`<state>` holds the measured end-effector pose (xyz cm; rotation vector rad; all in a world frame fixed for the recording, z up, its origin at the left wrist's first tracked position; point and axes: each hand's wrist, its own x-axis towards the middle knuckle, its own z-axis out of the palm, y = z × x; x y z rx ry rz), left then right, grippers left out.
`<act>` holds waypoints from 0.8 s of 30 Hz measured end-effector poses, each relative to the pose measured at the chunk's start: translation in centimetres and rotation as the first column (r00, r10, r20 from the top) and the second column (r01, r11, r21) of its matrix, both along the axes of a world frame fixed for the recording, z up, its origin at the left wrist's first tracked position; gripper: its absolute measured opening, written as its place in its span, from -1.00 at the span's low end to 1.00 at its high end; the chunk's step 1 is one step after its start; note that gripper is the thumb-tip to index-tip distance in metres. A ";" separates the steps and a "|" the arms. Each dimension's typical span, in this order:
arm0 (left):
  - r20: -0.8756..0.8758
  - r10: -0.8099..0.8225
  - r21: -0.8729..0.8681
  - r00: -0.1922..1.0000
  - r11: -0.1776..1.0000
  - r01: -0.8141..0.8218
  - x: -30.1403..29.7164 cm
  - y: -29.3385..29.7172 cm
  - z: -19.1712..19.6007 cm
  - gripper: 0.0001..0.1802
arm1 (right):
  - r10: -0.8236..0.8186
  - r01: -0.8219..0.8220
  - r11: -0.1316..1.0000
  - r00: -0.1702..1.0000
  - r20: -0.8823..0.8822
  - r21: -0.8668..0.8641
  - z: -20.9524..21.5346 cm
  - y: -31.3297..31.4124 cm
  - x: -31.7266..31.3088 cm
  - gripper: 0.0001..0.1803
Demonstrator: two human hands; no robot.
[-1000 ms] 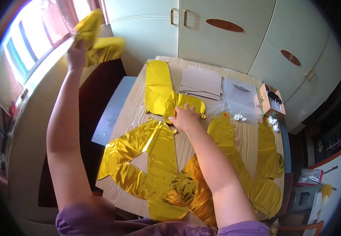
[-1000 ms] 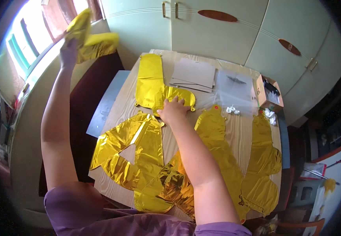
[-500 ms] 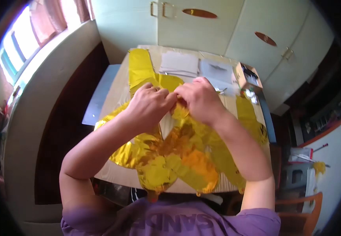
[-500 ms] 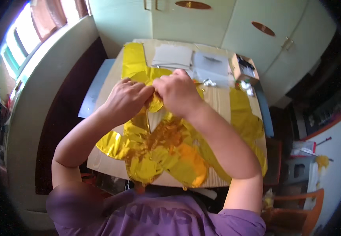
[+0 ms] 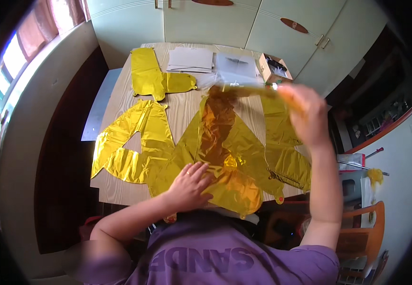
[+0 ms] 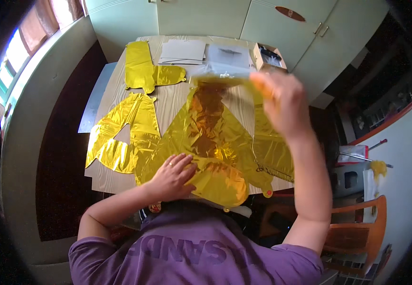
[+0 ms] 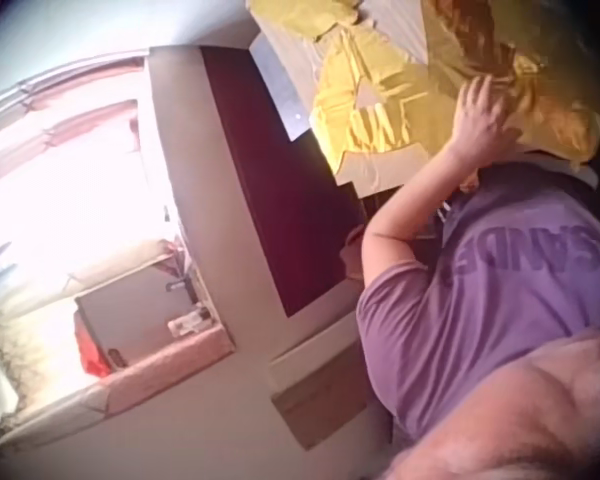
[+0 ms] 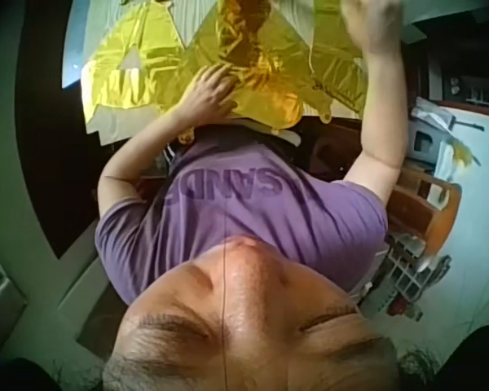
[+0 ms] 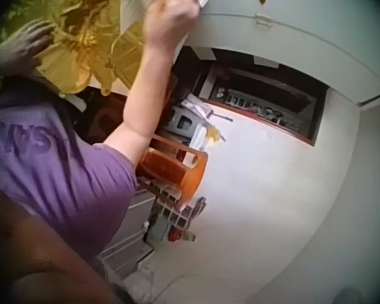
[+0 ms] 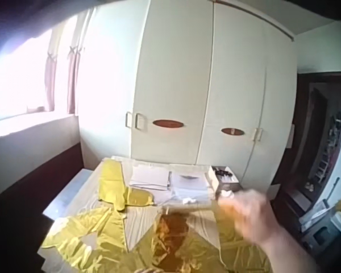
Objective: Folding and flattening gold-colored foil balloons on a wooden table.
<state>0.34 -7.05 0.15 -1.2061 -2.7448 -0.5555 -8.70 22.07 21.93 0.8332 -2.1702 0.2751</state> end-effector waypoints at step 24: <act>0.063 -0.013 0.151 0.998 0.989 0.003 -6.7 -1.6 1.1 -0.51 | -0.004 -0.029 0.996 0.929 0.369 0.082 -19.1 -1.5 16.9 -0.74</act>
